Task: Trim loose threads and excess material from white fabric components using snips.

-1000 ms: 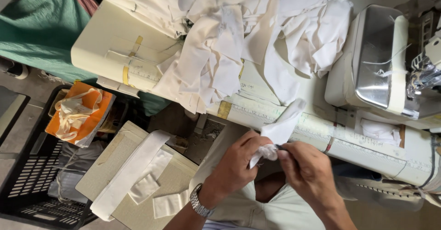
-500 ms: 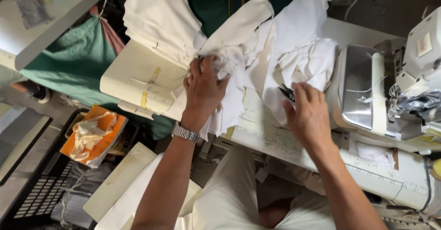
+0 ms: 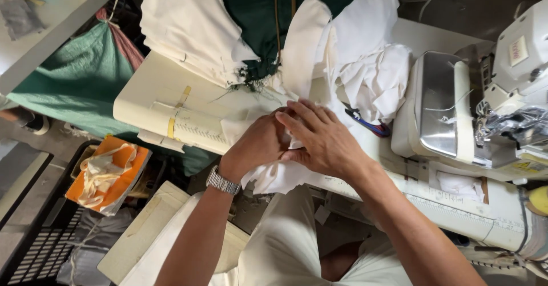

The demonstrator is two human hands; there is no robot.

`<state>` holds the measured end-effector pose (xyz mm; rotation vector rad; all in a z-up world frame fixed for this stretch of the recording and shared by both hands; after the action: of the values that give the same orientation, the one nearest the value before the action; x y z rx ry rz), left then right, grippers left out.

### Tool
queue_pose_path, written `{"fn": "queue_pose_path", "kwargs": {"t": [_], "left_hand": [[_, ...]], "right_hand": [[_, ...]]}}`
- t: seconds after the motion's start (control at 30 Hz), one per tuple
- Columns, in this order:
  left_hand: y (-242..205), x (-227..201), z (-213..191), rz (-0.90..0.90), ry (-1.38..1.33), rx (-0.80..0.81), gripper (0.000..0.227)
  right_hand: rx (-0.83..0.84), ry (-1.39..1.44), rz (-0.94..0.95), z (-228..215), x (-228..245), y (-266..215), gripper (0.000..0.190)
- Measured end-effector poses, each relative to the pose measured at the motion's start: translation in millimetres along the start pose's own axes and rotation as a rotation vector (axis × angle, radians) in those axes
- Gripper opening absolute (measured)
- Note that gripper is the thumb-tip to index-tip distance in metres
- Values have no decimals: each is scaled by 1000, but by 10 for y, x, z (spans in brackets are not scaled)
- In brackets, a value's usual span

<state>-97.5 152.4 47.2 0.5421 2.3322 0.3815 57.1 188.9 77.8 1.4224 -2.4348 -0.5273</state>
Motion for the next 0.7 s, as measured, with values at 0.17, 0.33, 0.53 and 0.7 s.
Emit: {"fn": "queue_pose_path", "kwargs": {"t": [0.17, 0.33, 0.53, 0.7], "left_hand": [[-234, 19, 167, -16, 149, -94, 101], [-383, -41, 123, 92, 4, -279, 96], [-1010, -746, 273, 79, 48, -771, 29], [-1183, -966, 1460, -488, -1334, -379, 56]], "right_hand": [[176, -19, 80, 122, 65, -227, 83], [530, -100, 198, -62, 131, 21, 94], [676, -26, 132, 156, -88, 273, 118], [597, 227, 231, 398, -219, 177, 99]]}}
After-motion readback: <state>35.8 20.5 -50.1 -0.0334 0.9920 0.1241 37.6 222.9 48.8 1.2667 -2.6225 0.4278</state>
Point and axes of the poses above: each hand's wrist, its own y-axis towards the middle knuckle, its own z-axis out of the palm, x = y × z, the point moved 3 cm from there along y, towards the middle knuckle, and after that the axes turned 8 degrees about z, right-handed, at the moved point
